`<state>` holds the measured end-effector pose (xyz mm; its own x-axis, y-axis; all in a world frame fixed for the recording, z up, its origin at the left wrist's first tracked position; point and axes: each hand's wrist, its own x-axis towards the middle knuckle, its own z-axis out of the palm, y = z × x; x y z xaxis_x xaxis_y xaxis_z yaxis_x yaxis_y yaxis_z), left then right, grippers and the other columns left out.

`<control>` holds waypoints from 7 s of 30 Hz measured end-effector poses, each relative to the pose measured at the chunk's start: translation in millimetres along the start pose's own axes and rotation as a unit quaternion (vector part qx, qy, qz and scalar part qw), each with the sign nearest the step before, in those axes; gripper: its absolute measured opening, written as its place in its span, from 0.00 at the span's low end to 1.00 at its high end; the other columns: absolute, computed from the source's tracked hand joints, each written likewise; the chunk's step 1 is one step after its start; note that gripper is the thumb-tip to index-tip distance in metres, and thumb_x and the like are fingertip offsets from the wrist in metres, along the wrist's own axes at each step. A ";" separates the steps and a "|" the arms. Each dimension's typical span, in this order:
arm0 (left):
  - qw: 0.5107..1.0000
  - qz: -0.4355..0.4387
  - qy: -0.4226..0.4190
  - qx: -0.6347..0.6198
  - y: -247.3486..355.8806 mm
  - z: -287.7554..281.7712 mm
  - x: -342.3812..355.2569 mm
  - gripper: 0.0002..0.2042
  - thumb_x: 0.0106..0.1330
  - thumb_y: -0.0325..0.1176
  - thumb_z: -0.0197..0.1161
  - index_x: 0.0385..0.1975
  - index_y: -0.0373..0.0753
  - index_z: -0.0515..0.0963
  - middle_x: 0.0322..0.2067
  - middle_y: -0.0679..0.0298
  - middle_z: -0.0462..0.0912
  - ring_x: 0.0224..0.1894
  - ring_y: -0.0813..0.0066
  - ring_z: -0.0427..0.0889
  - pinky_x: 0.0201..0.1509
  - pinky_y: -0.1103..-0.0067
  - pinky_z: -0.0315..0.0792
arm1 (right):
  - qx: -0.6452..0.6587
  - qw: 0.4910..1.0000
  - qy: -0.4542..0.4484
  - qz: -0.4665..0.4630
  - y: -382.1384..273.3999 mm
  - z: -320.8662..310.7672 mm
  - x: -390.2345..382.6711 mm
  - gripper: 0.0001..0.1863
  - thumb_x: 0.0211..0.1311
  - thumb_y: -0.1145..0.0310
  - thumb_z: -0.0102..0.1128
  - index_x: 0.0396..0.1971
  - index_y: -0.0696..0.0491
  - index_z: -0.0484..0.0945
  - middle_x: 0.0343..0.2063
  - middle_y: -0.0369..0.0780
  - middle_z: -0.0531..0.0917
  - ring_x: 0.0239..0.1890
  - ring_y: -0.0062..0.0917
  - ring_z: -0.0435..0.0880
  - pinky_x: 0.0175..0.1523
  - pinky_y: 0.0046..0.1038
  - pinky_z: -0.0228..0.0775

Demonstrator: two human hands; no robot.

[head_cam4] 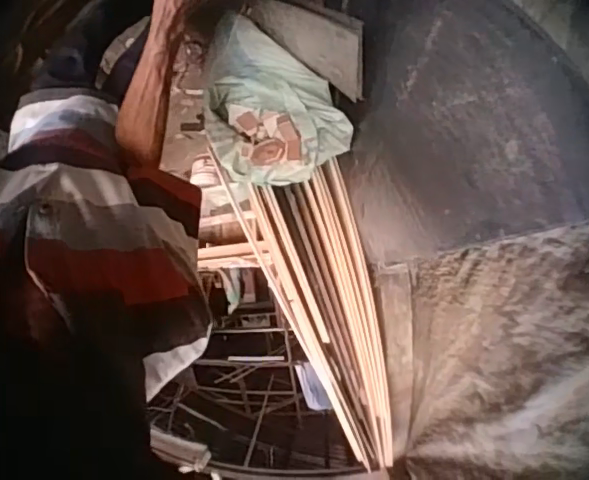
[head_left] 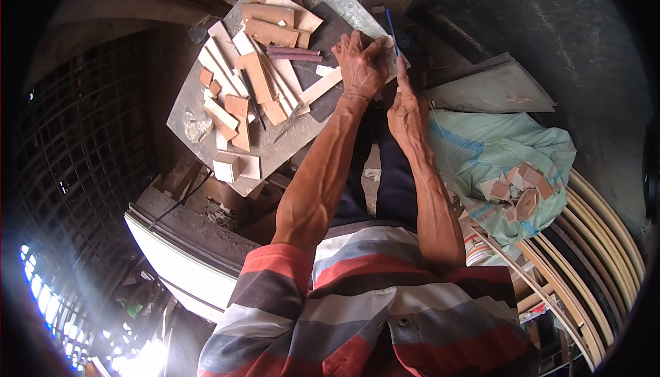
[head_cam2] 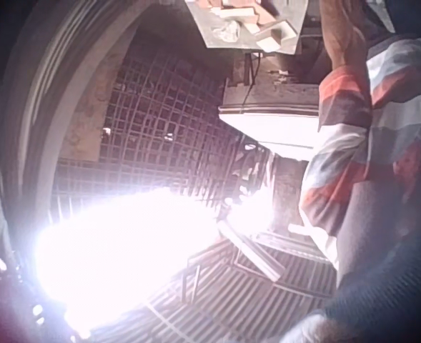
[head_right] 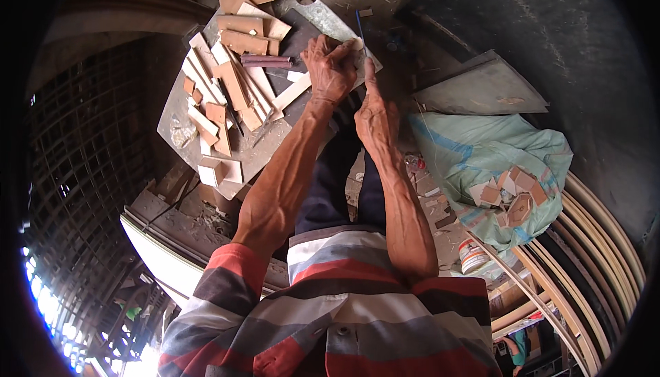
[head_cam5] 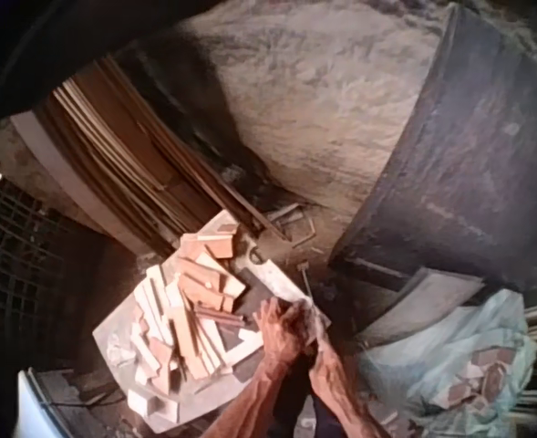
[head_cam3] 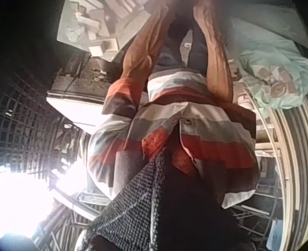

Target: The person carves a small rectangular piece of light-colored wood using a blue utility knife. They hold the wood firmly with their left hand and carefully shave off thin layers from the edges and corners with their right hand. The person repeatedly inspects the carved piece to check the progress of the shaping.

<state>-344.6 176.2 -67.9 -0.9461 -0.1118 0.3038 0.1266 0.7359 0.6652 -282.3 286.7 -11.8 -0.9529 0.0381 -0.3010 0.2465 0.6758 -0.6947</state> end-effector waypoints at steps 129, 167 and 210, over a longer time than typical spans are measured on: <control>0.999 -0.041 0.011 -0.022 27.7 13.9 -17.6 0.11 0.49 0.27 0.64 0.34 0.41 0.80 0.43 0.58 0.75 0.50 0.54 0.71 0.63 0.55 0.56 | -0.149 0.974 -0.145 -0.087 49.6 -63.9 30.6 0.30 0.68 0.71 0.46 0.70 0.47 0.56 0.23 0.53 0.81 0.27 0.51 0.81 0.34 0.47 0.69; 0.999 -0.003 -0.028 -0.018 20.6 3.7 -16.3 0.10 0.52 0.30 0.65 0.34 0.40 0.78 0.50 0.54 0.69 0.57 0.50 0.66 0.63 0.57 0.59 | -0.282 0.922 -0.202 -0.174 37.9 -96.3 18.8 0.40 0.56 0.78 0.53 0.71 0.52 0.52 0.18 0.50 0.80 0.22 0.43 0.81 0.34 0.43 0.72; 0.998 0.010 -0.053 -0.023 16.5 -3.7 -16.7 0.12 0.48 0.28 0.64 0.34 0.41 0.78 0.48 0.58 0.71 0.56 0.51 0.66 0.61 0.60 0.61 | -0.312 0.913 -0.236 -0.112 -3.3 -93.7 32.3 0.42 0.53 0.79 0.57 0.71 0.53 0.53 0.21 0.53 0.81 0.27 0.48 0.82 0.40 0.44 0.74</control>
<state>-325.7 187.8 -59.5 -0.9693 -0.0237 0.2447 0.1572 0.7055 0.6910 -330.5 354.7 41.9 -0.7483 -0.3750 -0.5472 -0.2351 0.9212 -0.3099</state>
